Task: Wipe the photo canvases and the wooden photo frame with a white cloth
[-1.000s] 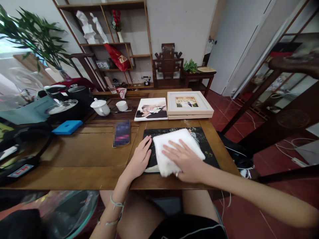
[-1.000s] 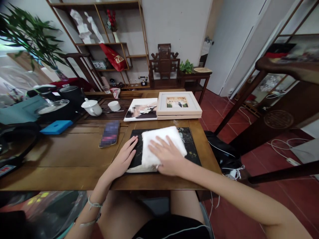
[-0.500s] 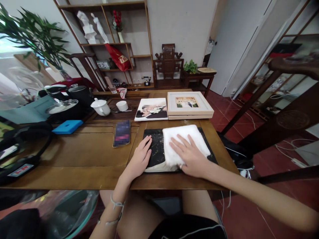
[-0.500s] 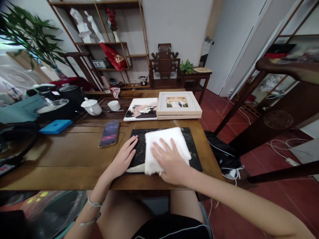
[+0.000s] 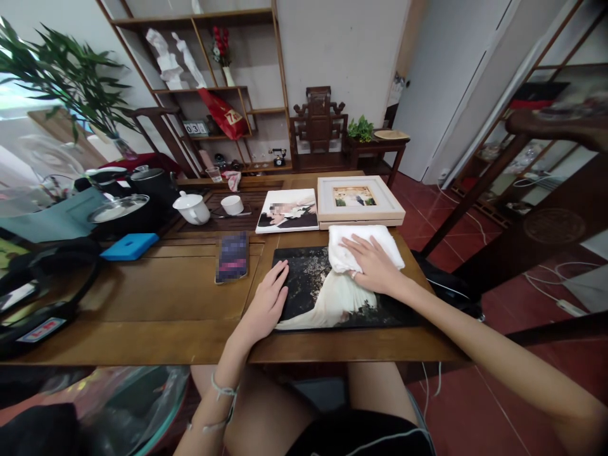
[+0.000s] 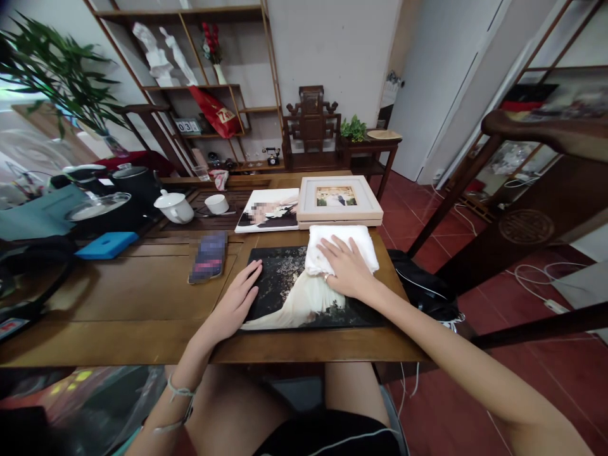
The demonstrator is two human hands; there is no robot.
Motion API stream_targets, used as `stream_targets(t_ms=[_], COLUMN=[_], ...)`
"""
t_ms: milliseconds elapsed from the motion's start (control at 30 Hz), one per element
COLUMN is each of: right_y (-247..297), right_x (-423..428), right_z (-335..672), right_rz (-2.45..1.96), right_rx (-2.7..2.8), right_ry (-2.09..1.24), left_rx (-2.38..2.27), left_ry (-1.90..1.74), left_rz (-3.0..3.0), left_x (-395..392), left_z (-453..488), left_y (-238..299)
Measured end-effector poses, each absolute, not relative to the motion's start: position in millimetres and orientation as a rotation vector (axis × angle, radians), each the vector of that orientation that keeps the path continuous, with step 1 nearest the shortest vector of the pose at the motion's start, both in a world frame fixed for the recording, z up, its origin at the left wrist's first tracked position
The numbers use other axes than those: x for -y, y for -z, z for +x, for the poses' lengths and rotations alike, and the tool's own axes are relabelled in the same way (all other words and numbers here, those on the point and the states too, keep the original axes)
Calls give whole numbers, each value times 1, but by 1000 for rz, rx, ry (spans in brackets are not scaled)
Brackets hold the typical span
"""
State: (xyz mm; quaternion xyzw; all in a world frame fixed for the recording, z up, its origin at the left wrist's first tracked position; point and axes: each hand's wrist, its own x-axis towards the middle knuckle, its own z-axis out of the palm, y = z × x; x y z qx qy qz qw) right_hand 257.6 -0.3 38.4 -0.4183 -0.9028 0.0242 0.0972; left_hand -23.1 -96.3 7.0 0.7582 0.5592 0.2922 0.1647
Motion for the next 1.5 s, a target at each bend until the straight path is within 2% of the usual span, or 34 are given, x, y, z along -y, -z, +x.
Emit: stream_targets(t_ms=[167,367,533,733,933,1067,1167,1333,1500], right_y=[-44,-53,-47,-24,-30,-46,-56,-48,-22], right_x=[53,123,68,-5,50,122,145,104,52], right_z=[259,231,219,258,294,282,256,221,249], right_rz=[-1221,-742,-861,-1214,-1232,-1047,-906,-960,-1228], right_rx=[2724,2960,2918,2663,2692,2820,2930,2901,2710], right_ry=[-55,-194,-220,-11,60,64,-11,-121,-25], left_rx=[-1614,-1606,-1624,-1636,-1634,-1637,-1636,-1623,-1626], left_ry=[-806,-802,-784,-764,-790,-801,-818,-812,-802], left_rz=[2170,2187,2174,2158,2175,2180,2174,2189,2195], left_x=[96,95,95,96,97,96,95,95,96], left_z=[-23,-24,-23,-22,-21,-21,-22,-23,-25], left_y=[-6,-3,-4,-8,-9,-7,-4,-2,-6])
